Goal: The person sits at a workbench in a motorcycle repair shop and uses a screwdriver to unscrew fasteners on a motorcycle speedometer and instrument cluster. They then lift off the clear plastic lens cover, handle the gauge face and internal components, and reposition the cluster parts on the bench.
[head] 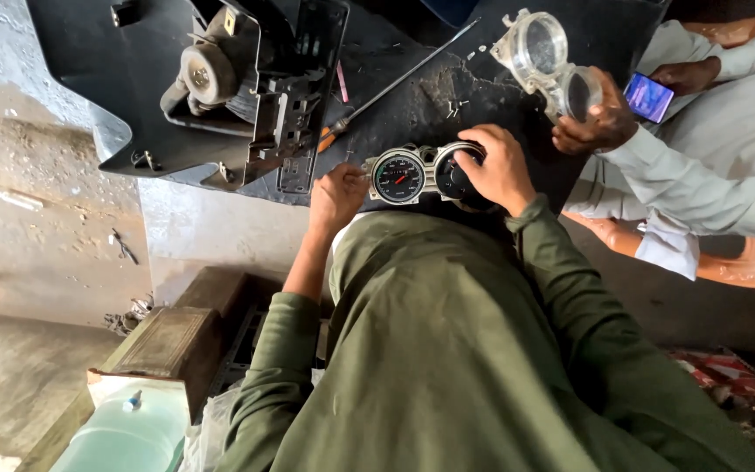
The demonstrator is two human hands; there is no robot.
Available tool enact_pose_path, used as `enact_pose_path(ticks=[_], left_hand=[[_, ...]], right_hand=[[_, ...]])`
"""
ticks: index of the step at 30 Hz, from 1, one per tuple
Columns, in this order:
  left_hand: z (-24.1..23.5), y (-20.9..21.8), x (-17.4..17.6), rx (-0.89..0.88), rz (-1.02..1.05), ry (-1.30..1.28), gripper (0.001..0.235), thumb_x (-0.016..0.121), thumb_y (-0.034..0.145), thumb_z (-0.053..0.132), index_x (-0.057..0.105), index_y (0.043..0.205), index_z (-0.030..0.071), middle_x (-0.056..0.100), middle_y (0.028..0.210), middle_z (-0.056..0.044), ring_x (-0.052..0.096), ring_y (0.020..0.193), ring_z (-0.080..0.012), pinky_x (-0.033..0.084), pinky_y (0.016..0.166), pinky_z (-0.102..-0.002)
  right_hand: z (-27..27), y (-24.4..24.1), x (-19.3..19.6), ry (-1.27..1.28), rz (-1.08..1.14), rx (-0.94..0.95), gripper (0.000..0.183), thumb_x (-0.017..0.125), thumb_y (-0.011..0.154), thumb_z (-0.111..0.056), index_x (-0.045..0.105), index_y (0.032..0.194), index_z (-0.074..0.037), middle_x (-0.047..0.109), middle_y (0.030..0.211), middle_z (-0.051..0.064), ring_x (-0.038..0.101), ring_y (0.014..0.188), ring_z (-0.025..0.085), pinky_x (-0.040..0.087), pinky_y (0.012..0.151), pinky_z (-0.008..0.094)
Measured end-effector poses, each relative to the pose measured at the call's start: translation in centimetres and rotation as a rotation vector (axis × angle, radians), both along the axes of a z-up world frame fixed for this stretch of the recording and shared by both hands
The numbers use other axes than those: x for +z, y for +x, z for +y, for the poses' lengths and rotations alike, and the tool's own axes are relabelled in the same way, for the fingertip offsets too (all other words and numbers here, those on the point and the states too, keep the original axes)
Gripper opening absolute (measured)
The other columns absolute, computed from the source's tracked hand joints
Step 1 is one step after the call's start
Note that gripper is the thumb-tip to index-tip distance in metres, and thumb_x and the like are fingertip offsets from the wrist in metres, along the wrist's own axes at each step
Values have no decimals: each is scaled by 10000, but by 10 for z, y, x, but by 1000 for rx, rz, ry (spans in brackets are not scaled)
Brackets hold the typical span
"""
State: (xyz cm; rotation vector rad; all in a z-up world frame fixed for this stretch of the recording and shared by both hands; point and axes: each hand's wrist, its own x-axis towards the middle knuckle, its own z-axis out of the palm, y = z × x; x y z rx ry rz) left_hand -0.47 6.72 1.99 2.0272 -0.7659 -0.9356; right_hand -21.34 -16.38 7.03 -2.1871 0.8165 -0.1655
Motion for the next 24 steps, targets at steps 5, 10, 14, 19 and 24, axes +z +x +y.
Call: enact_pose_path(ticks=[5,10,14,19,24], left_hand=[[1,-3,5,53,-21,57,298,804,807,233,710,1007,32,775,843,-101,779,767,-235,597,691,-349],[11,-13,-22,88,-13,140,395,734,863,224,644,1200,38,786,921,-107,783,852,-233,605,790,-355],[12,-17,-27,-36,-76,6,727,790,786,177,495,1434,28,681,1291,-197,708,1112,-331,524,1004,-441],[-6,-24,-2,-164,172,156,1178,889,638,282,212,1572,42,448,1499,-246,637,1213,-356,496,1050,-431],[-7,-25,3,-207,17,95,1223,946,585,275,269,1578,48,485,1495,-249,467,1391,-401,427,1143,-461]], right_hand=[[8,-32,5,88,-12,-123,482,818,866,-182,645,1290,-32,667,1219,161,670,1087,313,544,906,398],[17,-75,-59,405,-109,-337,578,782,927,-212,544,1420,-29,653,1272,120,661,1101,234,553,878,344],[24,-77,-66,853,-73,-557,485,573,1043,-300,517,1461,-60,679,1239,46,669,1066,147,562,885,322],[28,-84,-84,1012,-134,-657,447,447,1088,-342,554,1424,-68,679,1154,37,675,972,137,570,855,330],[27,-77,-79,913,-143,-658,332,490,1073,-224,601,1307,-16,710,1027,52,692,852,121,601,733,294]])
